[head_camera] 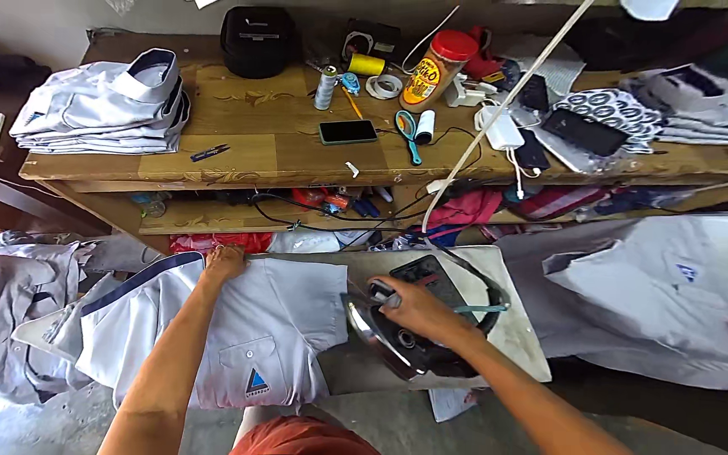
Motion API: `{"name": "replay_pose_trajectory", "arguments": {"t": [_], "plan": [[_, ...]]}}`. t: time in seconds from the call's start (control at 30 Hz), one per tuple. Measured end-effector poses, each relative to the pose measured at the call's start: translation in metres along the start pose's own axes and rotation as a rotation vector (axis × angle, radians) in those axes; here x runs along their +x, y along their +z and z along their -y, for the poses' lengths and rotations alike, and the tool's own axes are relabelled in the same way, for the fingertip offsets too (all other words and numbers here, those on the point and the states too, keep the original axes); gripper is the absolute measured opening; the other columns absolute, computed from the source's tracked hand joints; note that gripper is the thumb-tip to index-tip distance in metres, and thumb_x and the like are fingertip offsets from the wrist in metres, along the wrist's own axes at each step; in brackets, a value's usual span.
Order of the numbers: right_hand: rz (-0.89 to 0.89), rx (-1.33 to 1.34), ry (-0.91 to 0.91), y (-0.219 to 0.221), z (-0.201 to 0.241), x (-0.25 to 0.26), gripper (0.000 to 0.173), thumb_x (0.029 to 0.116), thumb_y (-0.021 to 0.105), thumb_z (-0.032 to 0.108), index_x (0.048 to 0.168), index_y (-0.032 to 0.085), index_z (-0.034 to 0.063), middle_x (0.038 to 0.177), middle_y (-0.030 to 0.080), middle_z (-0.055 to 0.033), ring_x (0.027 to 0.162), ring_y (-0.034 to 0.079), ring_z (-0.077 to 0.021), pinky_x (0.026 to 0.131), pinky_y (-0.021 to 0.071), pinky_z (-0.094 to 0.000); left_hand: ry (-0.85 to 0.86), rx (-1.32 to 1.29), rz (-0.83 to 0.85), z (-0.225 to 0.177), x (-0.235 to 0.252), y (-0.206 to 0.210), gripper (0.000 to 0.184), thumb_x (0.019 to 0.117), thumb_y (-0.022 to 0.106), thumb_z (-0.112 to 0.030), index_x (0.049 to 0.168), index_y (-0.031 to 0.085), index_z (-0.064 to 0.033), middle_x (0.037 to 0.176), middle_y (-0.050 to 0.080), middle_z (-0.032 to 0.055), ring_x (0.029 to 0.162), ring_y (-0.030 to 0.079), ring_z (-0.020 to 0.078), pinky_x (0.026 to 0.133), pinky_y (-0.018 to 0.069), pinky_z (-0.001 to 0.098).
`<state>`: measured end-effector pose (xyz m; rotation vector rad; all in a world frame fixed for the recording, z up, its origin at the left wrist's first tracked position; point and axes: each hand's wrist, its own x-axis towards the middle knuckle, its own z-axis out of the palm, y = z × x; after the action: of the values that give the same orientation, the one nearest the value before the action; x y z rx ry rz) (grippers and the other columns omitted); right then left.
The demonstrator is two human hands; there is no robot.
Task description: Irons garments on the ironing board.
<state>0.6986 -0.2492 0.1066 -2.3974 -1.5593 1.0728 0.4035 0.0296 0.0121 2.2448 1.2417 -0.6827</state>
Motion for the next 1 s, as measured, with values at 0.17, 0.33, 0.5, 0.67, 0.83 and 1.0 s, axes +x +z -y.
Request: {"name": "replay_pose_trajectory", "arguments": {"t": [0.17,0.33,0.5,0.67,0.83,1.0], "plan": [[-0.21,0.0,0.152,-0.036,-0.066,0.004,0.059,0.0905,0.072,0.02,0.147,0.054,0.0165,0.127,0.066,-0.0245,0.115,0.065,-0.0437,0.097,0.048,-0.0652,0.005,0.016,-0.01,0.002,0.001,0.003,0.052,0.1044,0.054,-0.042,0.137,0.058,-0.0011,0.146,0.053,0.0263,0.14,0.046,0.0457,0.11,0.0361,0.0682],[-0.296,0.018,0.273,-0.037,-0.113,0.014,0.062,0.0901,0.071,0.019,0.149,0.053,0.0182,0.123,0.068,-0.0255,0.112,0.066,-0.0455,0.095,0.0482,-0.0672,0.011,0.043,-0.03,0.002,0.0,0.005,0.052,0.1047,0.053,-0.041,0.138,0.058,-0.0014,0.146,0.053,0.0256,0.141,0.045,0.0441,0.111,0.0363,0.0676],[-0.365,-0.017,0.229,-0.031,-0.121,0.008,0.081,0.0841,0.082,0.048,0.153,0.047,0.0244,0.124,0.065,-0.0312,0.11,0.064,-0.053,0.09,0.0476,-0.0723,0.09,0.002,-0.004,0.01,-0.003,-0.002,0.052,0.1018,0.059,-0.044,0.129,0.062,0.0009,0.139,0.058,0.0265,0.136,0.05,0.0438,0.111,0.0375,0.0662],[-0.643,-0.19,-0.196,-0.003,-0.057,0.031,0.061,0.0972,0.065,0.04,0.15,0.052,0.0111,0.132,0.063,-0.0262,0.12,0.061,-0.0484,0.096,0.0473,-0.0689,-0.078,0.203,0.003,0.02,-0.03,-0.023,0.08,0.0789,0.085,-0.045,0.144,0.055,-0.0096,0.147,0.052,0.0256,0.139,0.045,0.0482,0.114,0.0202,0.0764],[-0.18,-0.085,-0.299,0.065,0.004,0.112,0.066,0.0963,0.06,0.004,0.158,0.042,0.0186,0.147,0.055,-0.0209,0.137,0.051,-0.0403,0.111,0.0414,-0.0587,-0.08,0.191,0.044,0.028,-0.053,-0.019,0.064,0.086,0.08,-0.031,0.139,0.058,-0.0033,0.14,0.058,0.0267,0.136,0.049,0.0468,0.114,0.0287,0.0707],[0.076,-0.011,-0.369,0.039,0.033,0.126,0.033,0.0956,0.059,0.004,0.127,0.068,0.0008,0.112,0.069,-0.024,0.109,0.065,-0.0409,0.099,0.0474,-0.0584,0.008,0.091,0.007,0.046,-0.143,-0.064,0.037,0.094,0.073,-0.03,0.12,0.07,-0.0043,0.124,0.068,0.0227,0.12,0.061,0.0451,0.101,0.0425,0.0698]]}}
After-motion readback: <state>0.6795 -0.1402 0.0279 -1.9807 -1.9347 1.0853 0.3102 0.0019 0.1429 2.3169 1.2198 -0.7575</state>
